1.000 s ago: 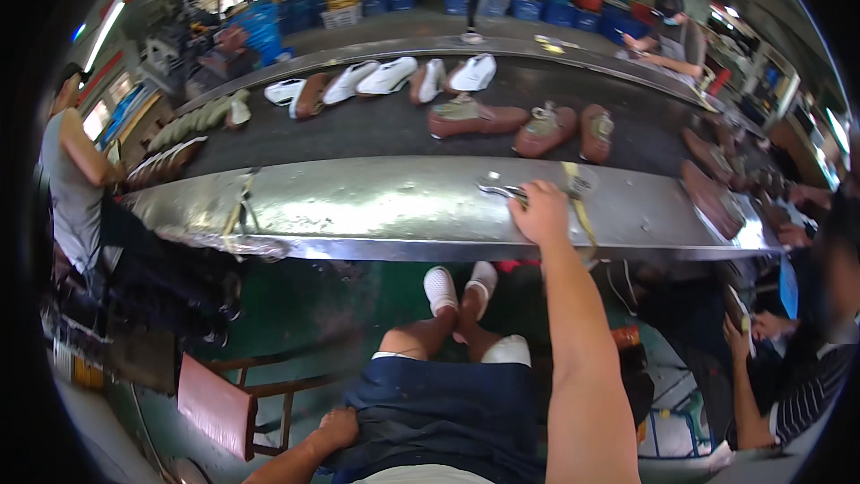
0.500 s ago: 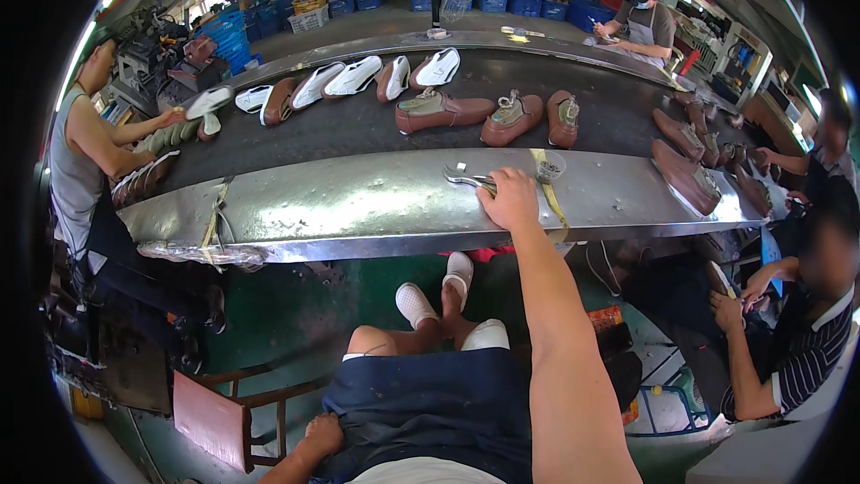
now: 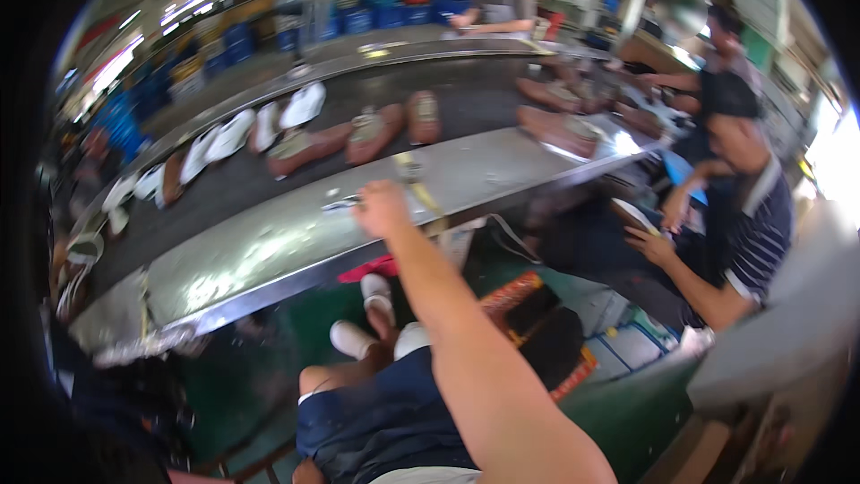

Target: Trimming excess material and adjusting shoe uppers on an assembly line conveyor belt.

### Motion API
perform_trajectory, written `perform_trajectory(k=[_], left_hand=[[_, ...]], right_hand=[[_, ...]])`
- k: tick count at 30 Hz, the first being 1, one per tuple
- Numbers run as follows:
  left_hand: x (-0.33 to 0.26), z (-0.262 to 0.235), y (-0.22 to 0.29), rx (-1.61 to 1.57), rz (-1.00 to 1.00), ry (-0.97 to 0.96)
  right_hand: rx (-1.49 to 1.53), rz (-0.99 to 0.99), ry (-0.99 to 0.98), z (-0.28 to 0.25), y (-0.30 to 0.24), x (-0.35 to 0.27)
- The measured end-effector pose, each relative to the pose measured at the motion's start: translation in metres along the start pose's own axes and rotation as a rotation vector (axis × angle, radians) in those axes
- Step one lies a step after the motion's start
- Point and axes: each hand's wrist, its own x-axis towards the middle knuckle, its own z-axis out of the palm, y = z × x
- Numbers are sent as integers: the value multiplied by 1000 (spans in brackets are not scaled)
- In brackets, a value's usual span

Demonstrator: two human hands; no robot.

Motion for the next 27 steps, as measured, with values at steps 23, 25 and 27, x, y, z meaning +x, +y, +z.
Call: perform_trajectory(k=[23, 25, 27], left_hand=[[24, 4, -12, -139, -63, -96], [24, -8, -10, -67, -15, -98], [29, -16, -8, 79, 70, -113]], right_hand=[[68, 106, 158, -9, -2, -23], [71, 108, 152, -12, -7, -21], [79, 109, 135, -12, -11, -19]])
